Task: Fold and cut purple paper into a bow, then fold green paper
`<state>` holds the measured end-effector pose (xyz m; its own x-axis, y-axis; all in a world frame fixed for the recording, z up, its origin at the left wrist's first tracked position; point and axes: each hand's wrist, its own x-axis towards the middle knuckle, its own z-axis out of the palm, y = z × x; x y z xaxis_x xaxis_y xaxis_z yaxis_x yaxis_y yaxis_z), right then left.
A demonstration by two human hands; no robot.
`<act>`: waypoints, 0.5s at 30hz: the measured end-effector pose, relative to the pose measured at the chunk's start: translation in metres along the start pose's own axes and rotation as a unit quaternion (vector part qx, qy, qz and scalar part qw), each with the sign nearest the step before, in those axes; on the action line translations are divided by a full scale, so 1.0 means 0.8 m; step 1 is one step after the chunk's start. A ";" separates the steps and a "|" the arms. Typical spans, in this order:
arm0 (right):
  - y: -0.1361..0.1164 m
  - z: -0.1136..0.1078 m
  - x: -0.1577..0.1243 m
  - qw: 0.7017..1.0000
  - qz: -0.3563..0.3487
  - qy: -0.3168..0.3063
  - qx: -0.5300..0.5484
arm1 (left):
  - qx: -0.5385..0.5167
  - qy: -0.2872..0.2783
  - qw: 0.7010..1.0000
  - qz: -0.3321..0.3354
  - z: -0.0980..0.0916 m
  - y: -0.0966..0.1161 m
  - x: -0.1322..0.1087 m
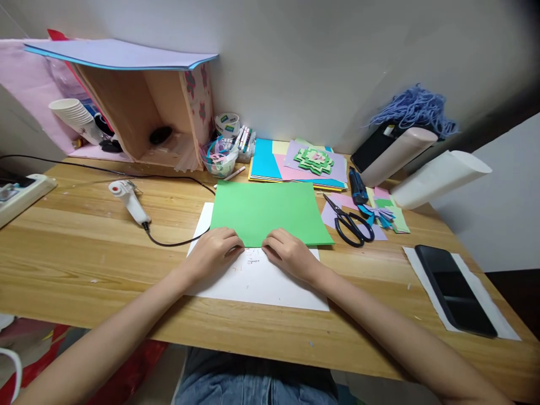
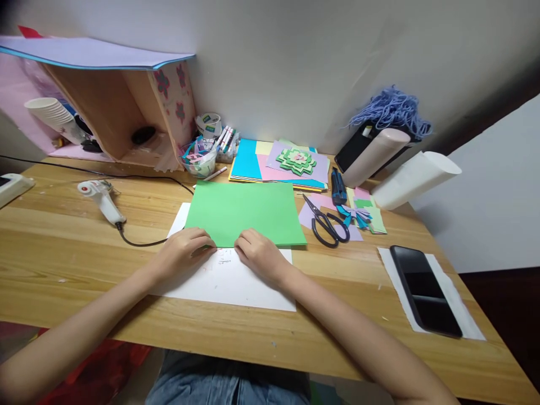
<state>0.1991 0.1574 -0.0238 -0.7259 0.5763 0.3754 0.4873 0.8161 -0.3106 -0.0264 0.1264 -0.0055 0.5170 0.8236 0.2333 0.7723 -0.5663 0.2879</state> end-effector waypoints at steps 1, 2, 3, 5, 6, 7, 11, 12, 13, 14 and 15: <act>-0.001 0.000 0.001 1.000 0.003 0.000 -0.002 | 0.008 -0.001 1.000 0.000 0.000 0.000 0.000; -0.001 0.001 0.002 1.000 0.007 0.002 -0.002 | 0.018 -0.002 1.000 0.001 0.001 0.000 0.000; -0.002 0.001 0.002 1.000 0.013 0.004 0.000 | 0.028 -0.001 1.000 0.006 0.001 0.000 0.000; -0.004 0.002 0.002 1.000 0.027 0.008 0.013 | 0.057 0.000 0.998 0.025 0.002 -0.001 0.000; -0.004 0.003 0.002 0.999 0.036 0.008 0.021 | 0.075 0.000 0.996 0.039 0.002 -0.001 0.001; -0.004 0.004 0.002 0.999 0.044 0.008 0.030 | 0.093 0.001 0.994 0.055 0.002 -0.001 0.001; -0.004 0.006 0.001 0.996 0.068 0.002 0.062 | 0.136 0.009 0.987 0.091 0.003 0.002 0.003; -0.003 0.007 0.001 0.995 0.070 0.001 0.068 | 0.135 0.009 0.986 0.095 0.004 0.003 0.004; -0.003 0.007 0.001 0.995 0.070 0.001 0.074 | 0.132 0.009 0.986 0.100 0.005 0.005 0.005; -0.003 0.007 0.001 0.994 0.071 0.001 0.077 | 0.129 0.006 0.986 0.105 0.006 0.006 0.006; -0.003 0.007 0.001 0.994 0.071 0.003 0.079 | 0.126 0.003 0.986 0.112 0.008 0.007 0.007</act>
<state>0.1946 0.1559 -0.0274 -0.6521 0.6862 0.3225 0.5026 0.7097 -0.4937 -0.0171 0.1280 -0.0083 0.6833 0.6783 0.2703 0.7066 -0.7076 -0.0105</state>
